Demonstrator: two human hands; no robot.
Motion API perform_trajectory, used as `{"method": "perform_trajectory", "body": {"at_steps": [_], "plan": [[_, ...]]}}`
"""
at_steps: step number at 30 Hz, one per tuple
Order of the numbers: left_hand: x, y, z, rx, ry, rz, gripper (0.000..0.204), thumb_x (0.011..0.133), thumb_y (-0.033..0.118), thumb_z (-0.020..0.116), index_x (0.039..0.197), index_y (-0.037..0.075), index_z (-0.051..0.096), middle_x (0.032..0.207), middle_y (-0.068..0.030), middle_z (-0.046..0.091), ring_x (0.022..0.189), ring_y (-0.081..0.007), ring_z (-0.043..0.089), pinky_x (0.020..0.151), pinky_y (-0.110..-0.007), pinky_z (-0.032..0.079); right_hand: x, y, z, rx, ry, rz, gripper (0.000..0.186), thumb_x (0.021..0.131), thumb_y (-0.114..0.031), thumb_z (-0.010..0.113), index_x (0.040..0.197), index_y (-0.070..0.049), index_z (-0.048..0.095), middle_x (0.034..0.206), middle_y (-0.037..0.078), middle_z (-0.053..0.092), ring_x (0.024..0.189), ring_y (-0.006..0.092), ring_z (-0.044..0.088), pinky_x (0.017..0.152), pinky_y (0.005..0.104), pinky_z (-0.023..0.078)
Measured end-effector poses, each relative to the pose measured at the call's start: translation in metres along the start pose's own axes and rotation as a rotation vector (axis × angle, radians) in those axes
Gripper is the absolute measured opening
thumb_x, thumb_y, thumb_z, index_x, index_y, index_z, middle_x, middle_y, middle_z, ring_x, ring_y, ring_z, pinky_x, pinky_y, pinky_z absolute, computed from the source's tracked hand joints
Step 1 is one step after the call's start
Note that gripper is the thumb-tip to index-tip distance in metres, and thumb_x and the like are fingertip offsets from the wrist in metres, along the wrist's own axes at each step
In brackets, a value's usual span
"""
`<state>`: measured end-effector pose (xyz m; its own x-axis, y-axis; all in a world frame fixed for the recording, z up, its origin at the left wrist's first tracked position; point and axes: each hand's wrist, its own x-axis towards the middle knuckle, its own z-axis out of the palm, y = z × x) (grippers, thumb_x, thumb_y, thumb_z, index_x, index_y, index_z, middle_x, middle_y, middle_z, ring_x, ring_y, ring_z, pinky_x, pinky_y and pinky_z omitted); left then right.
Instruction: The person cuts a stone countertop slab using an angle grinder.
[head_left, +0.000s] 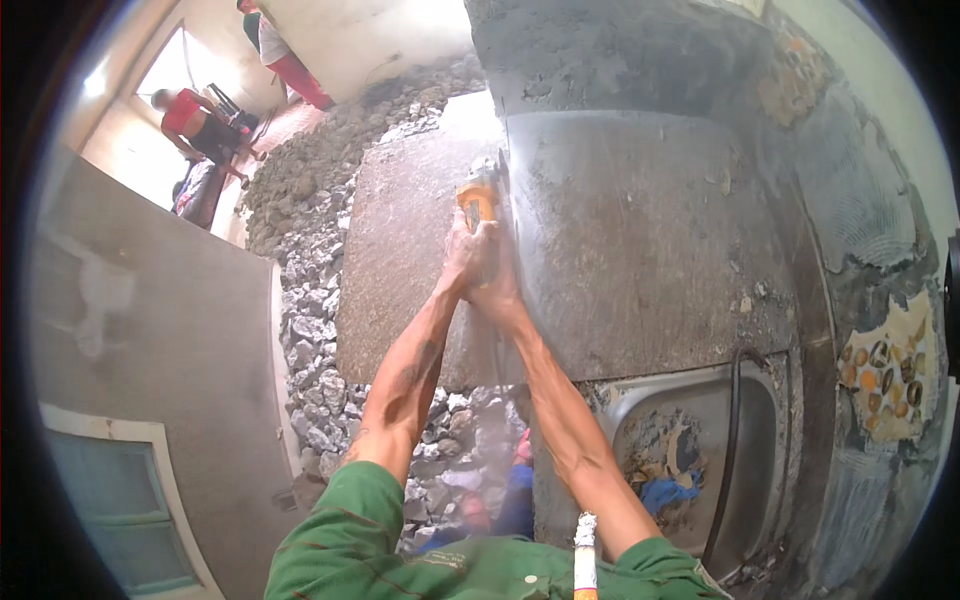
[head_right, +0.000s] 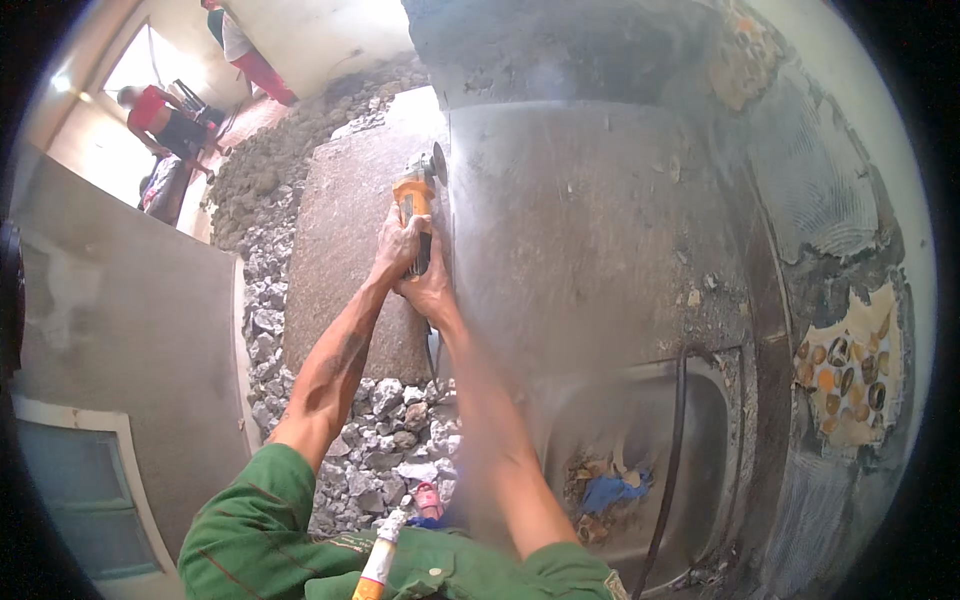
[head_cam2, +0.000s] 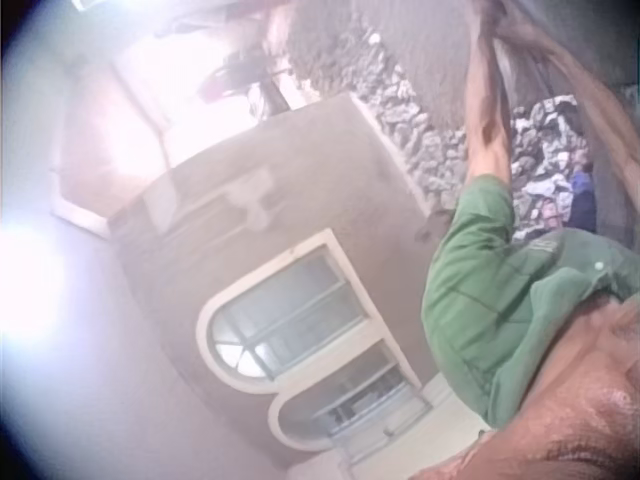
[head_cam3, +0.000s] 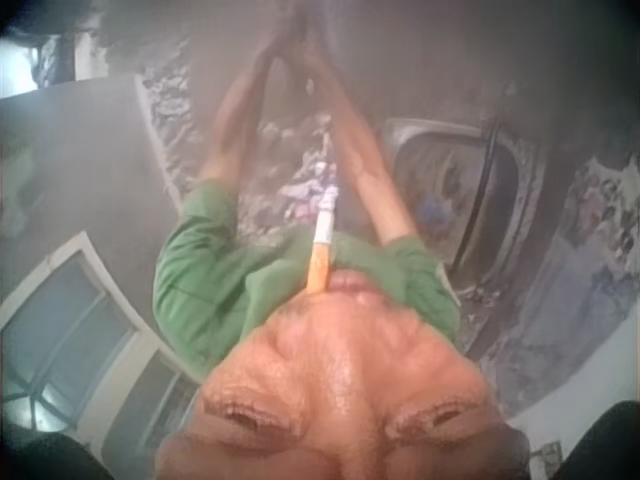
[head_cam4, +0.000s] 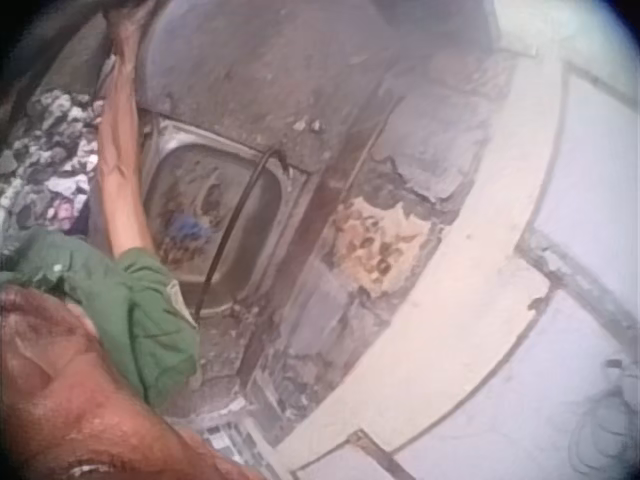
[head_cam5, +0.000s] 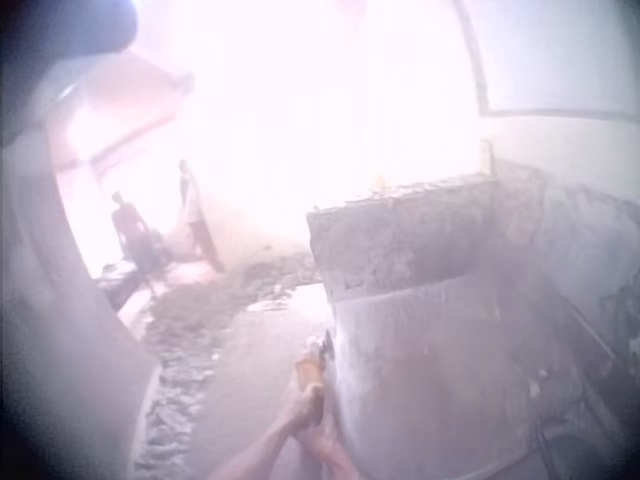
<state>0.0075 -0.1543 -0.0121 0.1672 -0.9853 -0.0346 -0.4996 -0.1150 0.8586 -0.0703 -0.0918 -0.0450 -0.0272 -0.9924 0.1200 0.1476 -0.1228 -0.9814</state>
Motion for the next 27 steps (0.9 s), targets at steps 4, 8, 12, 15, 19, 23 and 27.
{"method": "perform_trajectory", "body": {"at_steps": [4,8,12,15,19,23,27], "plan": [[0.046,-0.002,0.007,0.066,0.027,0.039,0.068,0.079,0.034,0.059,0.129,-0.009,0.041,0.103,-0.0286,0.061,0.095,-0.0356,0.062,0.081,-0.04,0.048,0.044,0.012,0.001,0.038,-0.008,0.038,0.103,0.058,0.0,0.081,0.143,-0.006,0.025,0.139,0.013,0.037,0.132,0.0274,0.035,0.11,0.0359,0.031],[0.08,-0.001,0.016,0.059,0.057,0.108,0.061,0.08,0.035,0.059,0.121,-0.008,0.047,0.1,-0.0298,0.061,0.095,-0.0377,0.062,0.081,-0.041,0.048,0.075,0.021,0.0,0.103,-0.005,-0.029,0.103,0.059,-0.001,0.081,0.145,-0.006,0.024,0.14,0.014,0.037,0.133,0.0274,0.034,0.11,0.0352,0.031],[0.089,-0.001,0.018,0.108,0.037,0.069,0.057,0.08,0.037,0.059,0.112,-0.009,0.05,0.099,-0.0315,0.061,0.096,-0.0414,0.061,0.083,-0.043,0.047,0.085,0.025,0.002,0.083,0.031,-0.06,0.101,0.061,-0.006,0.08,0.145,-0.009,0.024,0.132,0.013,0.045,0.119,0.0254,0.048,0.095,0.0352,0.046],[0.091,0.002,0.017,0.104,0.022,0.098,0.057,0.08,0.04,0.058,0.109,-0.009,0.051,0.1,-0.0322,0.06,0.097,-0.0431,0.059,0.085,-0.044,0.045,0.084,0.024,0.004,-0.054,0.118,-0.125,0.098,0.062,-0.004,0.079,0.144,-0.009,0.025,0.125,0.013,0.049,0.109,0.0239,0.054,0.086,0.0343,0.051],[0.093,0.004,0.018,0.119,0.0,0.03,0.058,0.079,0.04,0.058,0.109,-0.009,0.05,0.102,-0.0323,0.06,0.098,-0.0428,0.059,0.085,-0.044,0.045,0.085,0.019,0.002,0.157,0.062,0.199,0.096,0.062,-0.003,0.077,0.143,-0.008,0.025,0.116,0.013,0.054,0.094,0.0234,0.06,0.075,0.033,0.053],[0.096,0.006,0.018,0.163,-0.032,-0.016,0.061,0.079,0.04,0.058,0.113,-0.009,0.049,0.103,-0.0327,0.059,0.101,-0.0428,0.059,0.086,-0.044,0.045,0.085,0.011,-0.001,0.159,0.039,0.198,0.1,0.062,-0.002,0.076,0.146,-0.009,0.021,0.113,0.013,0.055,0.088,0.0218,0.061,0.07,0.0319,0.054],[0.086,0.008,0.017,0.146,-0.008,0.04,0.062,0.079,0.041,0.057,0.114,-0.009,0.048,0.104,-0.0333,0.059,0.102,-0.044,0.058,0.086,-0.044,0.045,0.077,0.001,-0.004,0.16,-0.005,0.222,0.102,0.067,-0.003,0.075,0.149,-0.01,0.015,0.123,0.015,0.051,0.099,0.0224,0.056,0.079,0.0322,0.049]]}}
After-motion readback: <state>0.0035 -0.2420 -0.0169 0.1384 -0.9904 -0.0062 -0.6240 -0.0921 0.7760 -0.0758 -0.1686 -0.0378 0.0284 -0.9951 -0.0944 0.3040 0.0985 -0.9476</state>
